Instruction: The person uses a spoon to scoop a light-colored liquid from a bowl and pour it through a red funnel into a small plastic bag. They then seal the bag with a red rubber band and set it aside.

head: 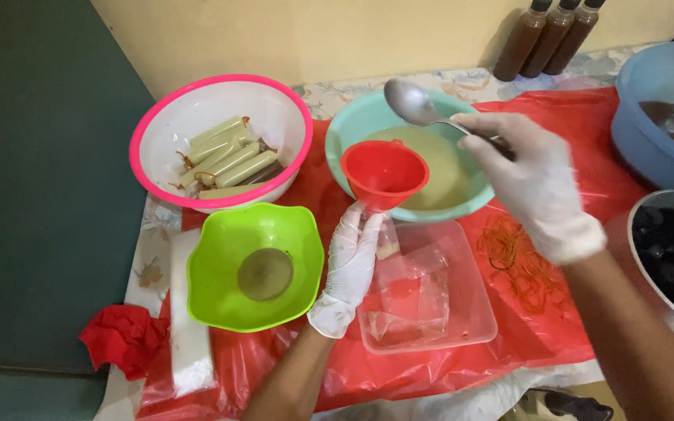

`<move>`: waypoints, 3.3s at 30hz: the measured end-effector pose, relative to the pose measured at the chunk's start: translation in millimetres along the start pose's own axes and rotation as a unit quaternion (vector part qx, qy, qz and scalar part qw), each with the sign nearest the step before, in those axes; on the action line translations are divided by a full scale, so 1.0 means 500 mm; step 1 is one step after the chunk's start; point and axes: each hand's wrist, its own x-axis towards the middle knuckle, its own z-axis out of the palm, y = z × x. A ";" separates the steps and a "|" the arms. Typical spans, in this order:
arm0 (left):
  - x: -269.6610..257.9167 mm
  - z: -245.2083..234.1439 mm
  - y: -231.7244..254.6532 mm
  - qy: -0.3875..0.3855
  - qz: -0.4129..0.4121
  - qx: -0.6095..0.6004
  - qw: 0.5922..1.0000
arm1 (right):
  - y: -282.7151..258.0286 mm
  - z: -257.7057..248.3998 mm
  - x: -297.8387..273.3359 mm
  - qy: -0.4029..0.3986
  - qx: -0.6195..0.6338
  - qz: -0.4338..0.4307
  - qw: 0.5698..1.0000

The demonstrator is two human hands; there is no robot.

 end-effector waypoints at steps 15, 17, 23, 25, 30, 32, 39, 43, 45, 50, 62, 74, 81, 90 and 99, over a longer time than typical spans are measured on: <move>0.010 0.001 -0.047 0.020 -0.014 -0.038 0.999 | 0.199 0.155 0.069 -0.217 -0.304 0.174 0.911; 0.006 0.000 -0.031 0.021 -0.011 -0.031 0.999 | 0.182 0.149 0.069 -0.225 -0.295 0.180 0.911; 0.000 -0.002 -0.019 0.022 -0.004 -0.040 0.999 | 0.207 0.153 0.074 -0.230 -0.305 0.177 0.907; -0.001 -0.002 -0.017 0.023 -0.002 -0.041 0.999 | 0.203 0.156 0.075 -0.230 -0.302 0.173 0.909; 0.006 -0.003 -0.031 0.028 -0.007 -0.038 0.999 | 0.259 0.163 0.088 -0.200 -0.269 0.173 0.926; 0.004 -0.003 -0.026 0.027 -0.009 -0.045 0.999 | 0.237 0.145 0.084 -0.183 -0.269 0.176 0.929; 0.003 -0.002 -0.025 0.020 -0.013 -0.055 0.998 | 0.170 0.060 0.096 -0.112 -0.241 0.161 0.951; 0.001 0.000 -0.010 0.017 -0.013 -0.056 0.998 | 0.127 0.009 0.094 -0.091 -0.233 0.131 0.959; -0.002 0.001 0.011 0.009 -0.040 -0.020 0.999 | 0.112 -0.006 0.099 -0.078 -0.250 0.112 0.959; -0.006 0.003 0.028 0.004 -0.060 -0.035 0.998 | 0.028 -0.046 0.073 -0.086 -0.250 0.124 0.957; -0.005 0.000 0.015 0.003 -0.031 0.008 0.999 | -0.047 -0.070 -0.007 -0.052 -0.240 0.005 0.969; -0.004 -0.001 0.002 0.000 -0.010 0.006 1.000 | -0.023 -0.063 -0.044 0.049 -0.165 -0.254 0.952; -0.005 -0.001 0.001 0.009 -0.039 0.006 0.999 | -0.089 -0.052 -0.018 -0.076 0.051 0.174 0.980; 0.012 0.002 -0.058 0.015 -0.030 -0.046 0.998 | 0.252 0.118 0.075 -0.123 -0.283 0.100 0.946; 0.014 -0.001 -0.063 0.001 -0.035 -0.077 0.996 | 0.258 0.176 0.091 -0.217 -0.312 0.167 0.910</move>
